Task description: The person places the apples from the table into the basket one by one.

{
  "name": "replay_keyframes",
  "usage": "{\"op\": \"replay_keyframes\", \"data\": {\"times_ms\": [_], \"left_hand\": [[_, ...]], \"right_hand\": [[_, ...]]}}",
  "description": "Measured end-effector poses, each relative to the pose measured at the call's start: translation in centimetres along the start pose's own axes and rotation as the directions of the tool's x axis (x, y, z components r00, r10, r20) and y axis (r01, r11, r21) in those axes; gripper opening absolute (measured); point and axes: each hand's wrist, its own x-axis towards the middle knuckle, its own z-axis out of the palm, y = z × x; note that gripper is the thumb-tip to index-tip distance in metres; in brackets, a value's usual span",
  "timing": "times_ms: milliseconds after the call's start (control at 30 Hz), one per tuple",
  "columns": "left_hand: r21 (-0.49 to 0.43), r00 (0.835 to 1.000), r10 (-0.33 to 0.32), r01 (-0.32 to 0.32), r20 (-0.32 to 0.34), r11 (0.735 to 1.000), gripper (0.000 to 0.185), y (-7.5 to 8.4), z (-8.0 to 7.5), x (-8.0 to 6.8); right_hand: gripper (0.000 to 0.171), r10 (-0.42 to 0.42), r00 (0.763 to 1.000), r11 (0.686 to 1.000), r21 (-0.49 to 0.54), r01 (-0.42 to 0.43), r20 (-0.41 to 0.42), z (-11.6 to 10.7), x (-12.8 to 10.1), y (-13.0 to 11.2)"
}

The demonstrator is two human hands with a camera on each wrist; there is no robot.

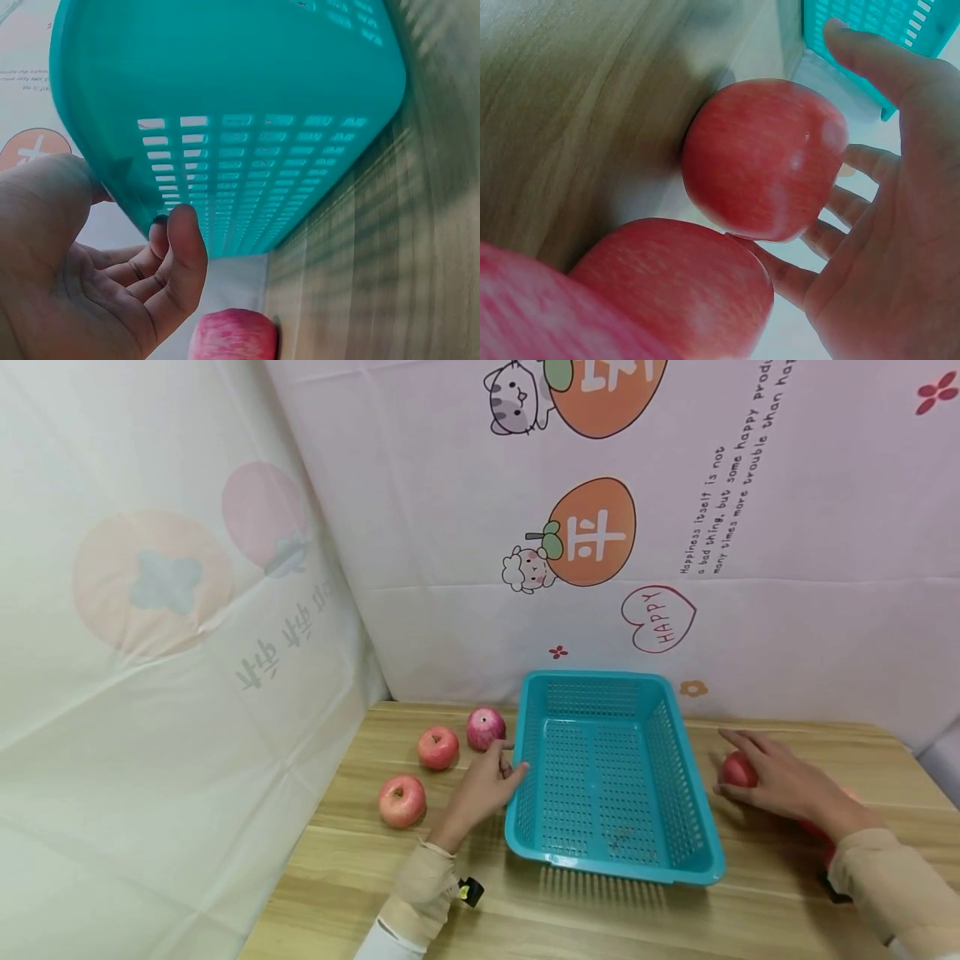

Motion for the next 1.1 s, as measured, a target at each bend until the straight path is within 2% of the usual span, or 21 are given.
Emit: {"op": "replay_keyframes", "data": {"times_ms": [300, 467, 600, 667, 833, 1100], "left_hand": [[-0.022, 1.0, -0.02, 0.02, 0.01, 1.0, 0.058, -0.1, 0.8, -0.1], [-0.09, 0.998, -0.058, 0.061, 0.035, 0.994, 0.063, -0.4, 1.2, -0.2], [-0.185, 0.996, -0.082, 0.089, 0.042, 0.979, 0.055, -0.4, 1.4, -0.4], [-0.201, 0.995, -0.09, 0.095, 0.032, 0.975, 0.047, -0.3, 1.6, -0.5], [-0.168, 0.995, -0.104, 0.102, -0.002, 0.981, 0.031, -0.2, 1.8, -0.6], [-0.148, 0.993, -0.121, 0.119, -0.008, 0.982, 0.028, -0.2, 1.8, -0.6]], "right_hand": [[0.092, -0.006, 1.0, 1.0, 0.0, 0.006, -0.02, 0.6, 0.0, 0.1], [0.08, -0.016, 1.0, 1.0, -0.014, 0.016, -0.012, 0.6, 0.0, 0.4], [0.076, -0.004, 1.0, 1.0, -0.005, 0.004, 0.007, 0.6, 0.0, 0.6], [0.075, 0.002, 1.0, 1.0, 0.005, -0.002, 0.014, 0.6, 0.0, 0.7], [0.075, 0.001, 1.0, 1.0, 0.022, -0.001, 0.021, 0.7, 0.2, 0.7], [0.074, -0.007, 1.0, 1.0, 0.03, 0.006, 0.022, 0.6, 0.3, 0.7]]}}
